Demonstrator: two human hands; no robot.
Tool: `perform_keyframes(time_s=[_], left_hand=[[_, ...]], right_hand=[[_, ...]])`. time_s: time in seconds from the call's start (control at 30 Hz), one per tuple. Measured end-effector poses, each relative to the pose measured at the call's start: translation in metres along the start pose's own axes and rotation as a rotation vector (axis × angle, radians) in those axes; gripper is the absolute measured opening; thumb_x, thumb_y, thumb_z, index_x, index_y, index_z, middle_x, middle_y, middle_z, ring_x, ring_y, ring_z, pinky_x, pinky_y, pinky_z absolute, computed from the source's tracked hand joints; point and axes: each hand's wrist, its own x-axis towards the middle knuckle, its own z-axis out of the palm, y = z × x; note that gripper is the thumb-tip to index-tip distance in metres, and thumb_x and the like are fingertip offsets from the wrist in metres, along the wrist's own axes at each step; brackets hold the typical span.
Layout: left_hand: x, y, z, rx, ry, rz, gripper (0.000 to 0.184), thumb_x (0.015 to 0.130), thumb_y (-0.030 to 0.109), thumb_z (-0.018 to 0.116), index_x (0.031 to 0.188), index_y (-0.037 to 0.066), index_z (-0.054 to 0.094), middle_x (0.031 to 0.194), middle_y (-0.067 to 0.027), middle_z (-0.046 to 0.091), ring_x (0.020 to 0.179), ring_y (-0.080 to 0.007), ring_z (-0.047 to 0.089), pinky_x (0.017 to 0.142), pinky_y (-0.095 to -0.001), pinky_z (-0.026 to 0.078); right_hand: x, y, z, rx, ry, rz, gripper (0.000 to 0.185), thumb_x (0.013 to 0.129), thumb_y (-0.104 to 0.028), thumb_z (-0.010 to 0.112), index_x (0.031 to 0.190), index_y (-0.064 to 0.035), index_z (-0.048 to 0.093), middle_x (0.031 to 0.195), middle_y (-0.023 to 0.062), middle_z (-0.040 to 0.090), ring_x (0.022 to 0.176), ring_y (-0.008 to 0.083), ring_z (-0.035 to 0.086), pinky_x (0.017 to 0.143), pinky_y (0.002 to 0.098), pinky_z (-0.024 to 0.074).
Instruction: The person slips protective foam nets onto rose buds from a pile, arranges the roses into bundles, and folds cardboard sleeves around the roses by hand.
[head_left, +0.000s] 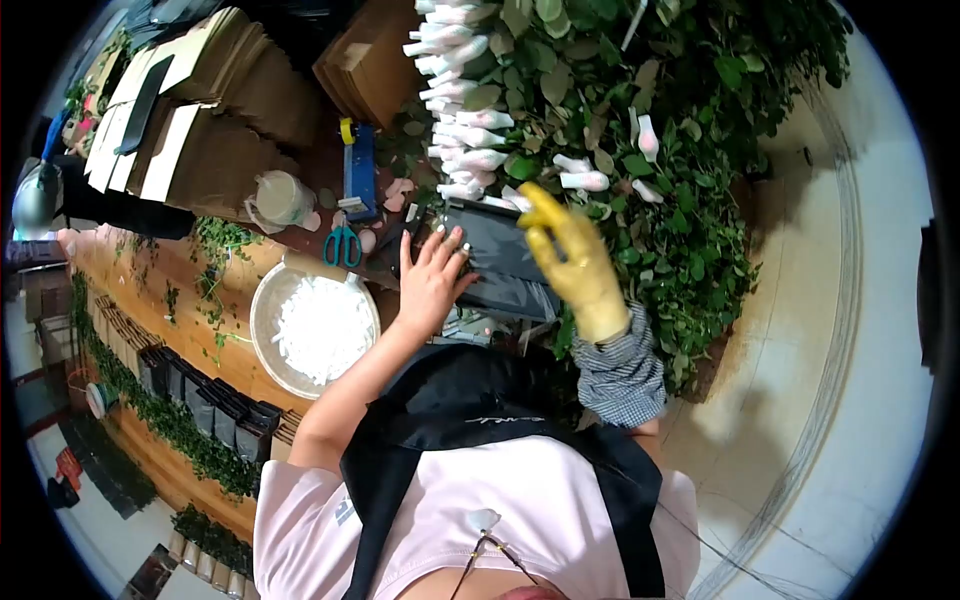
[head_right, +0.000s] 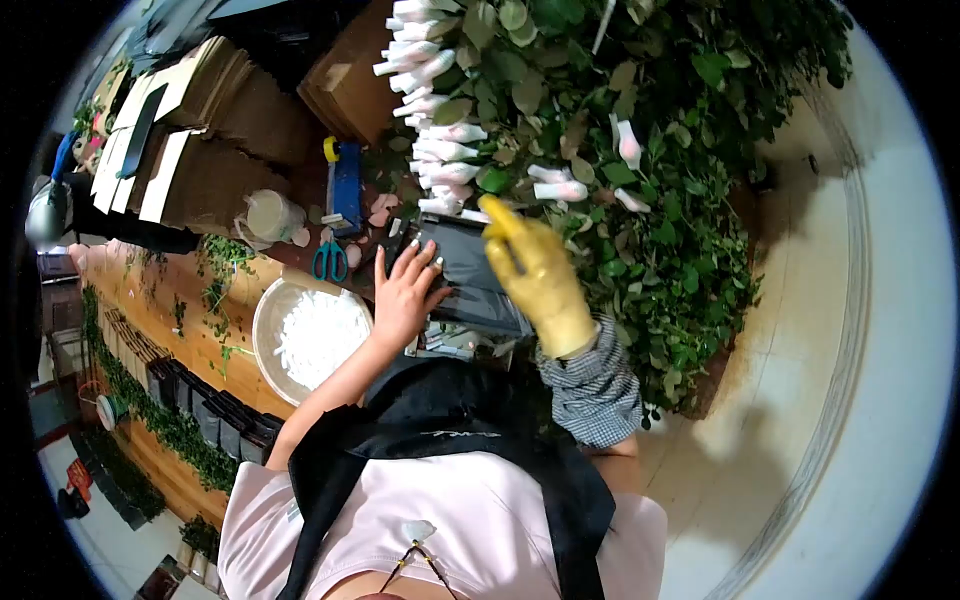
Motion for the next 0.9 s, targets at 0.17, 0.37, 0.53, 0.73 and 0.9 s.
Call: perform_keyframes(time_s=[0.17, 0.37, 0.53, 0.73, 0.9], left_hand=[[-0.022, -0.017, -0.012, -0.057, -0.119, 0.004, 0.047, 0.085, 0.032, 0.071, 0.128, 0.015, 0.061, 0.153, -0.0047, 0.041, 0.145, -0.0318, 0.031, 0.117, -0.0612, 0.015], [-0.031, -0.081, 0.002, -0.221, 0.173, -0.445, 0.054, 0.091, 0.012, 0.064, 0.14, 0.0, 0.045, 0.131, -0.0252, 0.051, 0.118, -0.0426, 0.051, 0.1, -0.0473, 0.042], [-0.025, -0.111, 0.049, 0.048, -0.12, -0.392, 0.077, 0.076, 0.026, 0.081, 0.14, 0.002, 0.046, 0.119, -0.0207, 0.055, 0.11, -0.0386, 0.053, 0.093, -0.0437, 0.047], [0.01, -0.125, 0.026, -0.238, -0.339, -0.553, 0.065, 0.072, 0.028, 0.08, 0.124, -0.002, 0.057, 0.114, -0.0184, 0.064, 0.103, -0.038, 0.062, 0.087, -0.0414, 0.052], [0.0, -0.108, -0.023, -1.07, -0.453, -0.92, 0.068, 0.081, 0.019, 0.072, 0.139, -0.005, 0.045, 0.105, -0.0104, 0.062, 0.097, -0.0161, 0.059, 0.085, -0.0305, 0.048]], right_hand=[[-0.036, 0.055, 0.071, -0.204, -0.287, -0.07, 0.036, 0.087, -0.021, 0.067, 0.123, -0.0187, 0.067, 0.072, 0.0108, 0.063, 0.069, 0.0321, 0.061, 0.067, 0.0459, 0.0481], [-0.031, 0.049, 0.07, -0.298, -0.398, -0.021, 0.025, 0.089, -0.02, 0.066, 0.113, -0.0136, 0.069, 0.074, 0.007, 0.063, 0.073, 0.0287, 0.061, 0.069, 0.0429, 0.0482], [-0.025, 0.042, 0.066, -0.284, -0.459, 0.052, 0.021, 0.088, -0.02, 0.067, 0.107, -0.0122, 0.07, 0.071, 0.0067, 0.061, 0.07, 0.0285, 0.06, 0.068, 0.0434, 0.0481], [-0.017, 0.034, 0.062, -0.296, -0.51, 0.076, 0.015, 0.088, -0.02, 0.066, 0.1, -0.011, 0.069, 0.071, 0.0084, 0.063, 0.069, 0.0294, 0.061, 0.064, 0.044, 0.0481], [-0.012, 0.029, 0.065, -0.323, -0.466, 0.023, 0.014, 0.085, -0.018, 0.069, 0.097, -0.0108, 0.069, 0.063, 0.0071, 0.061, 0.062, 0.0285, 0.06, 0.06, 0.0422, 0.0485]])
